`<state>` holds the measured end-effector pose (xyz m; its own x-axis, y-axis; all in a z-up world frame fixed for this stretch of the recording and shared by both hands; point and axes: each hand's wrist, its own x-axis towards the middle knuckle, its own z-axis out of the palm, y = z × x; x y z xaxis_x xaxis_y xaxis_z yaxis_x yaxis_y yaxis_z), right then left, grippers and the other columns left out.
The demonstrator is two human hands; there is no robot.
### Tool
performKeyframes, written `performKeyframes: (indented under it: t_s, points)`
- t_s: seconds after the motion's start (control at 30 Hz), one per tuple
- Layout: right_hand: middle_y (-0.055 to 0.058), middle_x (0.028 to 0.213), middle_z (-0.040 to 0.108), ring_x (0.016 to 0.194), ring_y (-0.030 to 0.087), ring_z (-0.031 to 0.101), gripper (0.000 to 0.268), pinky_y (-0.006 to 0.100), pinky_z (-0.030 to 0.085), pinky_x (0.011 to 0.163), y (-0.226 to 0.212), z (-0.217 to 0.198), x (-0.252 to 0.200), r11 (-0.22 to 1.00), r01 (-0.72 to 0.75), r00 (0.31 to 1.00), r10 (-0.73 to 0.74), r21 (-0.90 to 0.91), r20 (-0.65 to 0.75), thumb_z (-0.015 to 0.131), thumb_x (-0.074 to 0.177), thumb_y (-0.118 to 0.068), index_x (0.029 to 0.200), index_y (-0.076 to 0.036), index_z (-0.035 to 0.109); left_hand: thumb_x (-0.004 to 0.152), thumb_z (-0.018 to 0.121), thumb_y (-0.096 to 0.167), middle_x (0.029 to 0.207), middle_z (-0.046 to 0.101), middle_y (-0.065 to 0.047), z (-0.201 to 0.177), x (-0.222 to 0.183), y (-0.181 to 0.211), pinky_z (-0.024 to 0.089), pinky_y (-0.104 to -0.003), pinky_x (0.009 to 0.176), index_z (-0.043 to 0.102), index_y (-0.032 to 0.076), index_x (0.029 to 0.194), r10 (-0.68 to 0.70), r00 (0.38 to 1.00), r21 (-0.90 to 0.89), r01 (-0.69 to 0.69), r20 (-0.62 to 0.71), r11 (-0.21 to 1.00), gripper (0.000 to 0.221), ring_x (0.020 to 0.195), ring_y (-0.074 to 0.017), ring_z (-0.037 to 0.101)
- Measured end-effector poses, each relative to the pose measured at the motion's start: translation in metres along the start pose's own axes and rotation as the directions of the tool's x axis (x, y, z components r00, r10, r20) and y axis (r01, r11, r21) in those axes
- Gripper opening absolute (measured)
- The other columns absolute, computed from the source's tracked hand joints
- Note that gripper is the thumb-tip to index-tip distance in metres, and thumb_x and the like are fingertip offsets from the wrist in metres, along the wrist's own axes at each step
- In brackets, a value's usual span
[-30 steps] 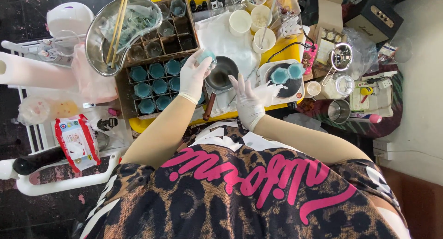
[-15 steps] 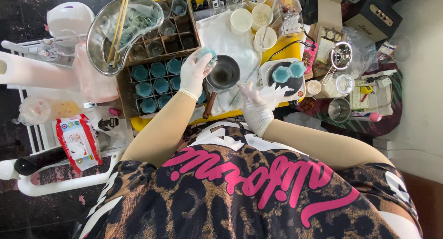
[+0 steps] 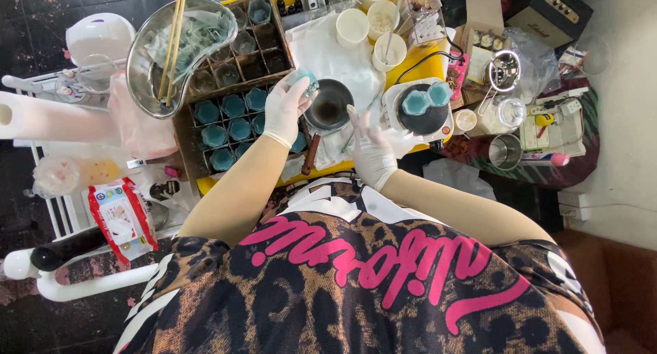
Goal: Cleaning and wiping small teal glass candle containers using paper towels on a production workbench.
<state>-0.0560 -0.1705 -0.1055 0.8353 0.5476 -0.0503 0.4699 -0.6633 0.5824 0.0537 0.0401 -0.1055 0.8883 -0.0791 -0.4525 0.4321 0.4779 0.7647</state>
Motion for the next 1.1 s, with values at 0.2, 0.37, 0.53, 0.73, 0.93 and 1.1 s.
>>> performKeyframes:
  t_s: [0.2,0.37,0.53,0.73,0.93,1.1]
  points:
    - [0.018,0.168,0.027,0.139,0.038,0.033,0.056,0.046,0.021,0.101,-0.004,-0.002,-0.003,0.990,0.046,0.988,-0.026,-0.131,0.150,0.055,0.084,-0.026,0.133,-0.001,0.067,0.090,0.076,0.024,0.114,0.070,-0.005,-0.001,0.004,0.002,0.054,-0.027,0.088,0.056,0.003,0.138,-0.014,0.999,0.002,0.014,0.041,1.000,0.056,0.098,-0.0155,0.072]
    - [0.010,0.168,0.026,0.143,0.037,0.032,0.048,0.046,0.023,0.106,-0.004,0.008,-0.018,0.998,-0.067,0.987,0.063,0.022,0.145,0.056,0.092,-0.034,0.131,-0.008,0.069,0.089,0.076,0.023,0.110,0.070,-0.004,-0.002,0.006,0.003,0.052,-0.026,0.084,0.060,0.005,0.133,-0.044,0.997,0.023,0.043,0.070,0.999,0.050,0.095,-0.0146,0.072]
    - [0.013,0.155,0.044,0.132,0.036,0.042,0.024,0.049,0.034,0.097,0.042,-0.062,-0.014,0.832,-0.207,0.978,0.155,0.515,0.142,0.067,0.084,-0.029,0.100,-0.014,0.075,0.090,0.075,0.022,0.111,0.070,-0.003,-0.005,0.001,0.007,0.052,-0.025,0.084,0.060,0.006,0.132,-0.049,0.994,0.046,0.045,0.098,0.998,0.047,0.096,-0.0139,0.072]
    - [0.011,0.120,0.070,0.109,0.028,0.067,0.017,0.043,0.051,0.097,0.030,-0.029,-0.019,0.191,-0.118,0.915,0.401,0.974,0.032,0.068,0.089,-0.022,0.083,-0.006,0.069,0.092,0.074,0.019,0.111,0.071,-0.004,-0.012,-0.004,0.012,0.053,-0.025,0.083,0.061,0.006,0.132,-0.027,0.988,0.020,0.025,0.152,0.999,0.044,0.096,-0.0150,0.072]
    - [0.011,0.098,0.071,0.088,0.020,0.070,0.047,0.030,0.055,0.081,0.018,-0.015,-0.017,-0.970,-0.013,0.919,0.084,0.243,0.386,0.056,0.091,-0.022,0.127,0.006,0.067,0.094,0.072,0.017,0.112,0.071,-0.006,-0.020,-0.002,0.006,0.054,-0.026,0.084,0.060,0.005,0.133,-0.058,0.977,0.001,0.059,0.207,0.998,0.042,0.098,-0.0171,0.072]
    - [0.014,0.091,0.073,0.081,0.021,0.070,0.055,0.029,0.054,0.073,0.011,-0.012,-0.015,-0.997,0.070,0.966,0.074,0.023,0.247,0.055,0.094,-0.029,0.133,0.009,0.061,0.094,0.071,0.017,0.114,0.070,-0.005,-0.020,0.003,0.005,0.054,-0.027,0.085,0.059,0.007,0.134,-0.090,0.970,0.010,0.090,0.228,0.996,0.043,0.100,-0.0175,0.072]
